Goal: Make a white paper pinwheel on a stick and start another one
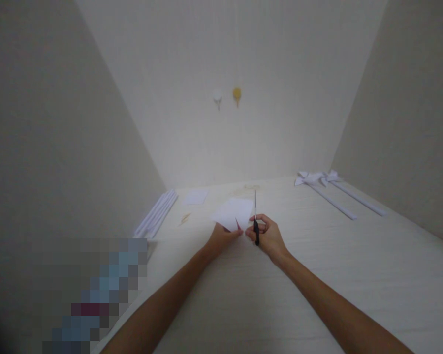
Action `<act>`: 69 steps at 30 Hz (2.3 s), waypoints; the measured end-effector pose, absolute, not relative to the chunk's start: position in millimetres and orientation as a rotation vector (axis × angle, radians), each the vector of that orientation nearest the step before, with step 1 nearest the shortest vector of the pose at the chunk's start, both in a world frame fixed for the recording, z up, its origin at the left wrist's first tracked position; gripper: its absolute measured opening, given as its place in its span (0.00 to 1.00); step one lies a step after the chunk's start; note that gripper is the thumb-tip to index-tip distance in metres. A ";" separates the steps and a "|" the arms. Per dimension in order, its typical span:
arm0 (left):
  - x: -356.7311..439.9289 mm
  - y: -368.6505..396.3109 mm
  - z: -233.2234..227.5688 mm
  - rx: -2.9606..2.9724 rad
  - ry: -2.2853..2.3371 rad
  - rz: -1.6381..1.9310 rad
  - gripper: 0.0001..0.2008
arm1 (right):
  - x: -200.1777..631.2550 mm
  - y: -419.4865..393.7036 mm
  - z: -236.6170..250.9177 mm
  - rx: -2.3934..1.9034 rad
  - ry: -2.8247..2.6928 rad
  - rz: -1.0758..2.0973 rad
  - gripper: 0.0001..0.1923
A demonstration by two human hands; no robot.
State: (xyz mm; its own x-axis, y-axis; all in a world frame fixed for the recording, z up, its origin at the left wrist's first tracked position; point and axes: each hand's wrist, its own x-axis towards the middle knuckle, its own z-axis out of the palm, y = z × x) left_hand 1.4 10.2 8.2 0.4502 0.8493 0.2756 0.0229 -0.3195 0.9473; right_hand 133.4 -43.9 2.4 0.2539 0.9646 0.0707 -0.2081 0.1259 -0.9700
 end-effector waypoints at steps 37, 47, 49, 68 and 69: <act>10.6 5.1 6.6 1.658 0.694 1.064 0.14 | 131.6 -42.4 2.4 -1.102 -0.975 0.990 0.22; 6.7 4.0 14.0 1.366 0.912 1.187 0.06 | 132.4 -41.4 0.0 -1.149 -0.998 0.987 0.23; 6.6 2.1 16.1 1.343 0.933 1.203 0.08 | 132.4 -41.2 -0.5 -1.144 -0.997 0.984 0.24; 5.6 11.2 19.8 0.992 0.650 1.158 0.02 | 131.9 -43.9 5.6 -1.116 -0.951 0.977 0.21; 5.2 13.6 18.5 0.953 0.634 1.168 0.04 | 132.1 -43.3 4.7 -1.115 -0.956 0.977 0.20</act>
State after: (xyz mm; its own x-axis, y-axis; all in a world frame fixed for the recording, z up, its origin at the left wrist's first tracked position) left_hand 5.2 13.6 18.5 0.2970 0.9532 0.0559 -0.4721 0.0957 0.8764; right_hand 132.1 -43.3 4.7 0.2844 0.9518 0.1147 -0.1348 0.1581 -0.9782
